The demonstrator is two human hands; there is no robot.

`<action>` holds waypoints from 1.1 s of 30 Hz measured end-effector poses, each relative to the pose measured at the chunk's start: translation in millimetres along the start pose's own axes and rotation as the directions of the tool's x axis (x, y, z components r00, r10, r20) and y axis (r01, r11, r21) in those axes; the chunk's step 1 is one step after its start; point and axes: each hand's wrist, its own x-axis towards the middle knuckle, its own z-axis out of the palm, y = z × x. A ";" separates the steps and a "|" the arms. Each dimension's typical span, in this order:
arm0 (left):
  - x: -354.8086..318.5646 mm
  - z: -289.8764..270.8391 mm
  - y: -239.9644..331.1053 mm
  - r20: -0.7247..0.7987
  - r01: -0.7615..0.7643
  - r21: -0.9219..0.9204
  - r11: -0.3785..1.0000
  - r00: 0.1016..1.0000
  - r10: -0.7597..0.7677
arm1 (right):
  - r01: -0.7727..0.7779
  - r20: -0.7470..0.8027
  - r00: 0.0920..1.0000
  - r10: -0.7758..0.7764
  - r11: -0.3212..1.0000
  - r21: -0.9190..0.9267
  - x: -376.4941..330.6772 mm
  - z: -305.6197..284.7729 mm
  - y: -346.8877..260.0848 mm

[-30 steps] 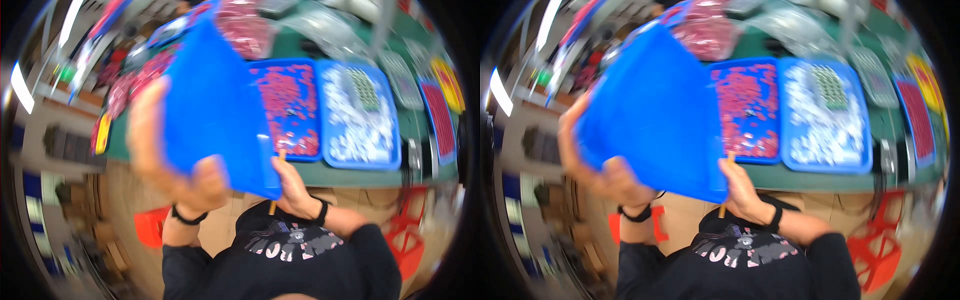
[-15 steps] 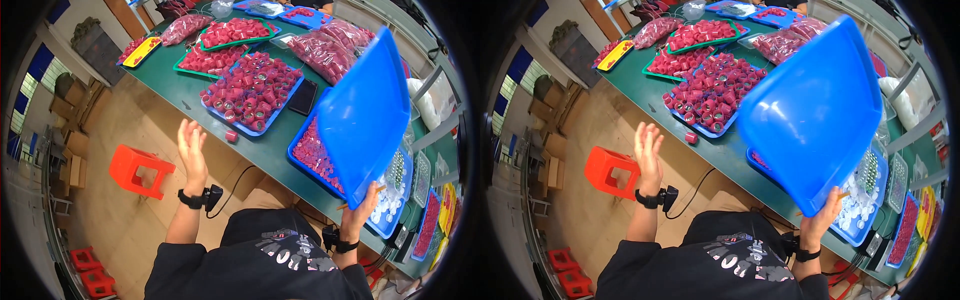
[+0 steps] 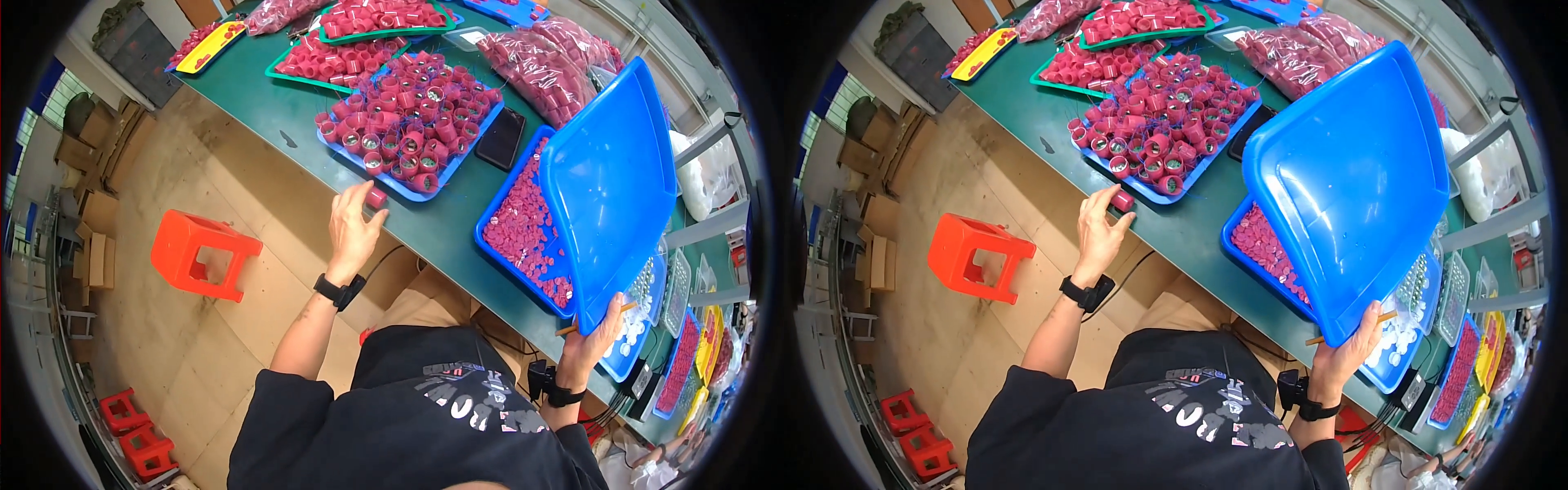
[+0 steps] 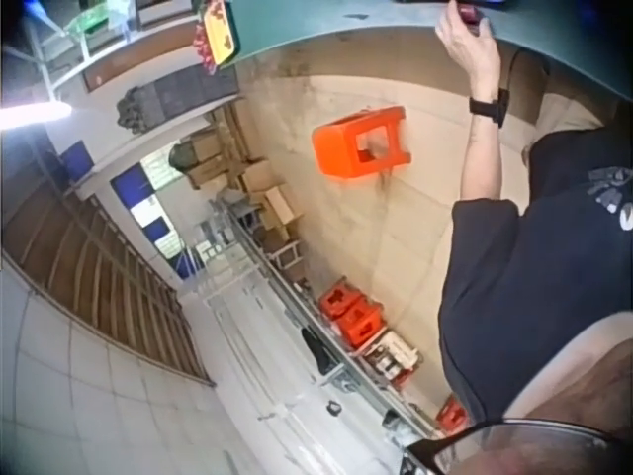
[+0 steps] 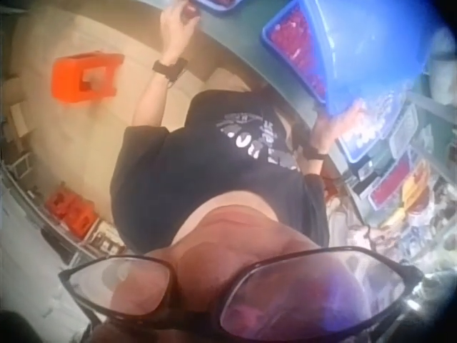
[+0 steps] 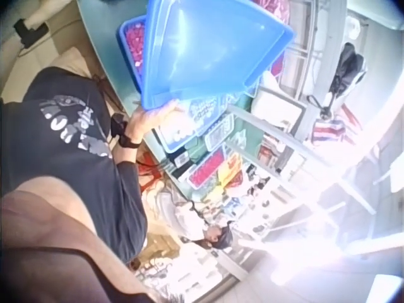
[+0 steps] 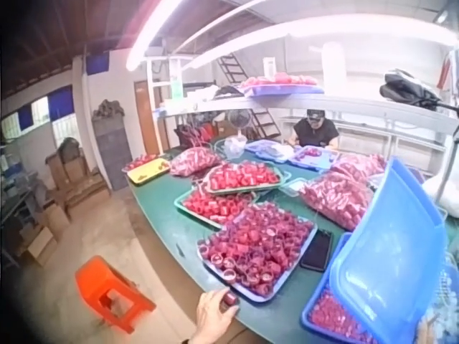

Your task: Assembling small plastic components and caps at a manufacturing workbench.

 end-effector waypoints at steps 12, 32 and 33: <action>51.5 -30.7 55.1 -0.422 -0.284 -0.128 0.950 0.882 0.207 | -0.059 0.039 0.997 0.059 0.998 -0.003 14.6 -8.4 8.6; 142.6 3.0 75.5 -0.177 -0.427 0.108 0.898 0.880 0.440 | -0.050 -0.069 0.996 0.051 0.999 0.012 20.5 6.9 3.6; 130.7 -5.0 81.0 -0.243 -0.404 0.036 0.914 0.883 0.400 | -0.049 -0.067 0.997 0.050 0.999 0.012 20.0 7.9 3.3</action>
